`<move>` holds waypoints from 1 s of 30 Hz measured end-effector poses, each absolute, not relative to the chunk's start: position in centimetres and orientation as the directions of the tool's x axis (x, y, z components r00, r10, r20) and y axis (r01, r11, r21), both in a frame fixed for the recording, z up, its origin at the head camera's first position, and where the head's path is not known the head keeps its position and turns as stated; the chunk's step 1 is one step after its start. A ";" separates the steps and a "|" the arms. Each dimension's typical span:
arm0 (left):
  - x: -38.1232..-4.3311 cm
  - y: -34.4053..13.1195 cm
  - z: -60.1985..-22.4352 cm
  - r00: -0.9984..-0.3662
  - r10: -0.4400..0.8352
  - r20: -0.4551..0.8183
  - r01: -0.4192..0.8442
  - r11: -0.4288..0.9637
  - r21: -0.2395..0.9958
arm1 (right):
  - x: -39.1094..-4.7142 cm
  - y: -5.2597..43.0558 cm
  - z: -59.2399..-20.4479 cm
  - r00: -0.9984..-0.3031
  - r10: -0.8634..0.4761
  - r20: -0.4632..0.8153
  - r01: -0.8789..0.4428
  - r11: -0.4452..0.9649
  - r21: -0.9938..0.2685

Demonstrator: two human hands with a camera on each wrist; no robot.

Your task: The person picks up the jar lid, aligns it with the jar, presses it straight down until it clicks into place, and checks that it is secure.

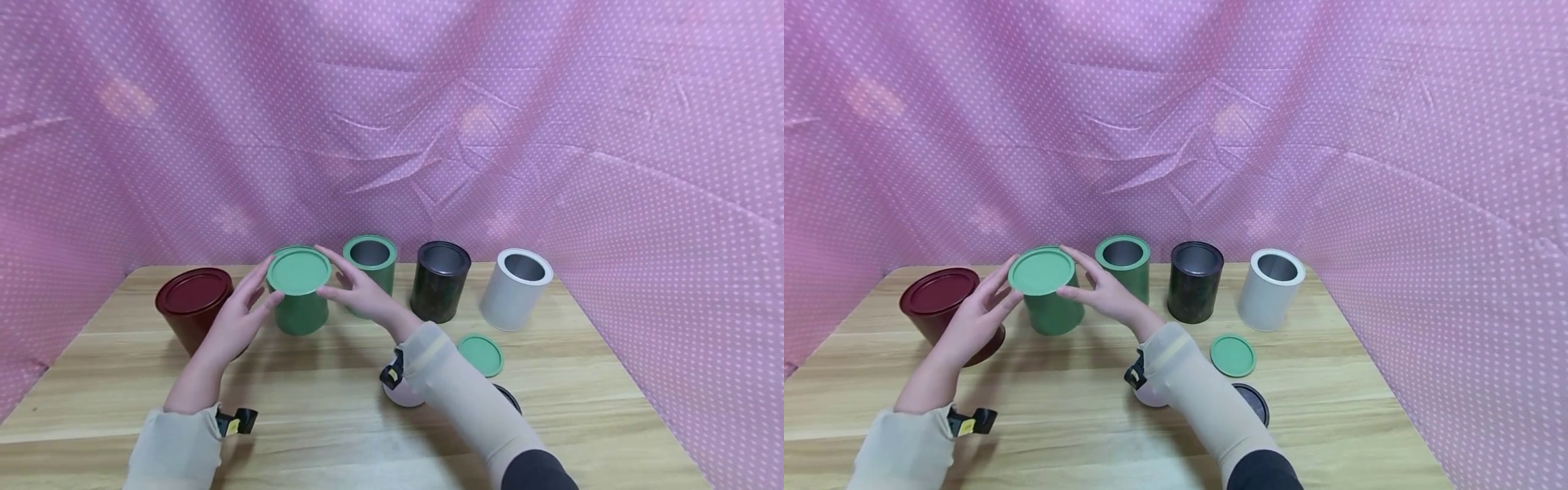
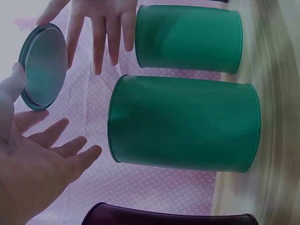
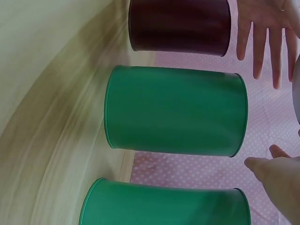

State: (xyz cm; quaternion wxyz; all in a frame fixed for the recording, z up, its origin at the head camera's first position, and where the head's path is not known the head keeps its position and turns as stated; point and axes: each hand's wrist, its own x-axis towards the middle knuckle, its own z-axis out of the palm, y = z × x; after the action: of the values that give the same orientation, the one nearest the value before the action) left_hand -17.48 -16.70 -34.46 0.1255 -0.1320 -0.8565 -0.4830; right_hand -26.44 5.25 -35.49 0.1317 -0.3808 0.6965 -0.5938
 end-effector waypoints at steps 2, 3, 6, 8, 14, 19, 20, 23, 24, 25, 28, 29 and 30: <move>-17.8 -16.8 -34.5 -0.936 0.112 0.333 0.344 0.487 0.803 | -26.7 5.0 -35.6 -0.679 -0.681 0.275 -0.374 -0.001 -0.927; -18.0 -16.9 -34.6 -0.939 0.113 0.326 0.338 0.484 0.807 | -26.9 4.9 -35.7 -0.683 -0.677 0.275 -0.376 0.002 -0.927; -18.4 -17.1 -34.7 -0.948 0.106 0.300 0.313 0.481 0.819 | -27.4 4.5 -36.0 -0.693 -0.665 0.277 -0.377 0.007 -0.926; -18.7 -17.2 -34.7 -0.952 0.096 0.289 0.299 0.481 0.824 | -27.7 4.3 -36.2 -0.707 -0.650 0.278 -0.380 0.018 -0.925; -19.4 -17.4 -34.6 -0.953 0.085 0.290 0.294 0.480 0.827 | -28.3 3.8 -36.0 -0.738 -0.615 0.276 -0.379 0.039 -0.925; -19.8 -17.8 -34.5 -0.962 0.078 0.260 0.265 0.486 0.833 | -28.7 3.5 -35.7 -0.747 -0.615 0.253 -0.374 0.074 -0.924; -19.9 -17.8 -34.5 -0.965 0.076 0.251 0.256 0.486 0.836 | -28.8 3.4 -35.6 -0.748 -0.616 0.247 -0.370 0.079 -0.926; -20.1 -18.0 -34.5 -0.970 0.072 0.230 0.236 0.484 0.842 | -29.0 3.2 -35.5 -0.753 -0.618 0.226 -0.360 0.099 -0.928; -20.2 -18.0 -34.5 -0.972 0.073 0.224 0.231 0.484 0.844 | -29.1 3.1 -35.5 -0.754 -0.619 0.219 -0.355 0.103 -0.929; -20.3 -18.0 -34.5 -0.973 0.074 0.218 0.226 0.486 0.844 | -29.2 3.1 -35.5 -0.758 -0.618 0.211 -0.347 0.107 -0.932; -20.6 -18.1 -34.5 -0.977 0.081 0.195 0.209 0.500 0.840 | -29.5 3.0 -35.5 -0.764 -0.615 0.195 -0.340 0.126 -0.932; -20.7 -18.2 -34.5 -0.978 0.086 0.190 0.207 0.506 0.838 | -29.6 2.9 -35.5 -0.765 -0.615 0.191 -0.339 0.133 -0.931; -20.8 -18.3 -34.4 -0.978 0.092 0.186 0.207 0.513 0.833 | -29.8 2.9 -35.5 -0.767 -0.613 0.186 -0.338 0.140 -0.931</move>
State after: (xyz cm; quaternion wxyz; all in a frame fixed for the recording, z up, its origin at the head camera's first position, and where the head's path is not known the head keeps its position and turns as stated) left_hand -20.80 -18.27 -34.45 0.0591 -0.0861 -0.8677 -0.4860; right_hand -29.76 2.90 -35.50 0.1203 -0.3190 0.7455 -0.5727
